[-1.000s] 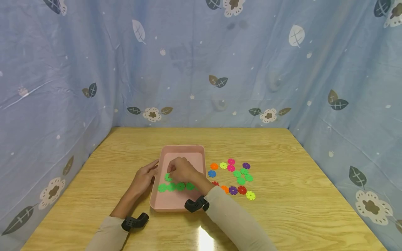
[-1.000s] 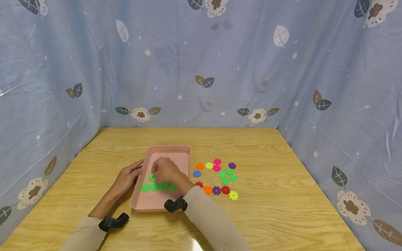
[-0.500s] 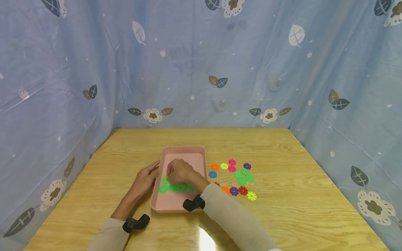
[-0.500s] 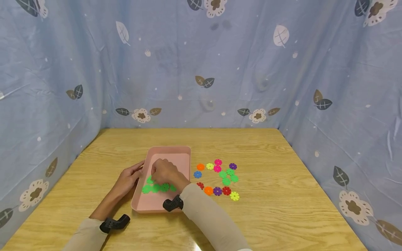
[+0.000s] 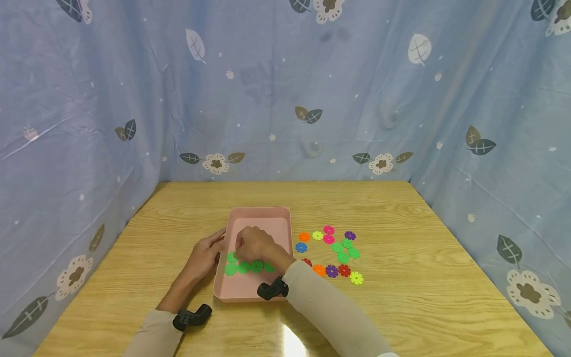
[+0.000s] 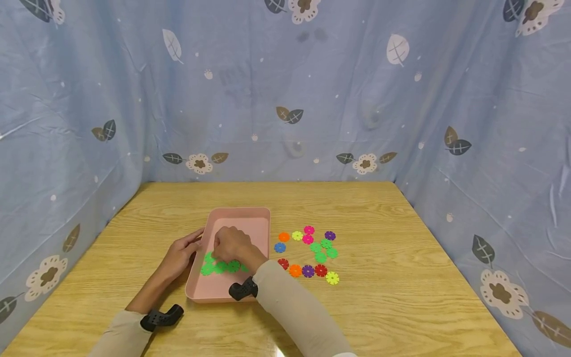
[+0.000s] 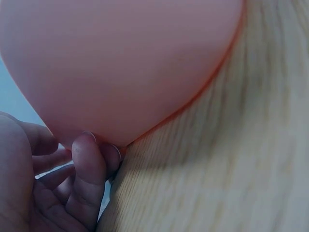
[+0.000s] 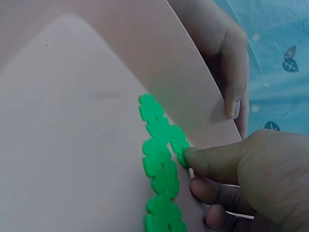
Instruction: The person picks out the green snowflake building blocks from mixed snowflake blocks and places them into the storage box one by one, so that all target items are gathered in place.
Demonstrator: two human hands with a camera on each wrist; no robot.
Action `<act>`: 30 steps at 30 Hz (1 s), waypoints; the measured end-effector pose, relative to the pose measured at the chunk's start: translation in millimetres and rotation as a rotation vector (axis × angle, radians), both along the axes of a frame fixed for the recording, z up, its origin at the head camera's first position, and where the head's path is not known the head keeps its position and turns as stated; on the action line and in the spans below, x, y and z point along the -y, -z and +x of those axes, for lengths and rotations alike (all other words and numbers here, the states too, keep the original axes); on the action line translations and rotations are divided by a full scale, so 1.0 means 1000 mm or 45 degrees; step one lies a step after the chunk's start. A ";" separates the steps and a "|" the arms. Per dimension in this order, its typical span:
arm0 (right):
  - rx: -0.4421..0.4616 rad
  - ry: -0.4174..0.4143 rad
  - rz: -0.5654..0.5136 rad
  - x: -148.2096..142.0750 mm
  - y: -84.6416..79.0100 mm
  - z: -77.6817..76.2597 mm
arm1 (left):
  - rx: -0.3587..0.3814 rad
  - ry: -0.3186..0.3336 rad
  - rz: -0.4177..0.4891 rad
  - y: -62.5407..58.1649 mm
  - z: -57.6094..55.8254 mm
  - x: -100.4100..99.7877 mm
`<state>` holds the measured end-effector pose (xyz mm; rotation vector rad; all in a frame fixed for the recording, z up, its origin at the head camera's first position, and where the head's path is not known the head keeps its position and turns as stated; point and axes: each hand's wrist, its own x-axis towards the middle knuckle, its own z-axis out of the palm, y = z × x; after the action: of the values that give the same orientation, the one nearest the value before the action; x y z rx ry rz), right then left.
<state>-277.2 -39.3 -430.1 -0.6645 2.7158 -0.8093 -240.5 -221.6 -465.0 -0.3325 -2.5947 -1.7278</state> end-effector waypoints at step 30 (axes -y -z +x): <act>-0.001 -0.181 0.050 -0.015 -0.014 0.006 | -0.026 -0.038 -0.037 -0.001 0.000 0.000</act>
<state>-271.3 -23.9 -416.2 -0.8377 2.6418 -0.7205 -240.5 -221.4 -464.3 -0.3087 -2.5990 -1.6700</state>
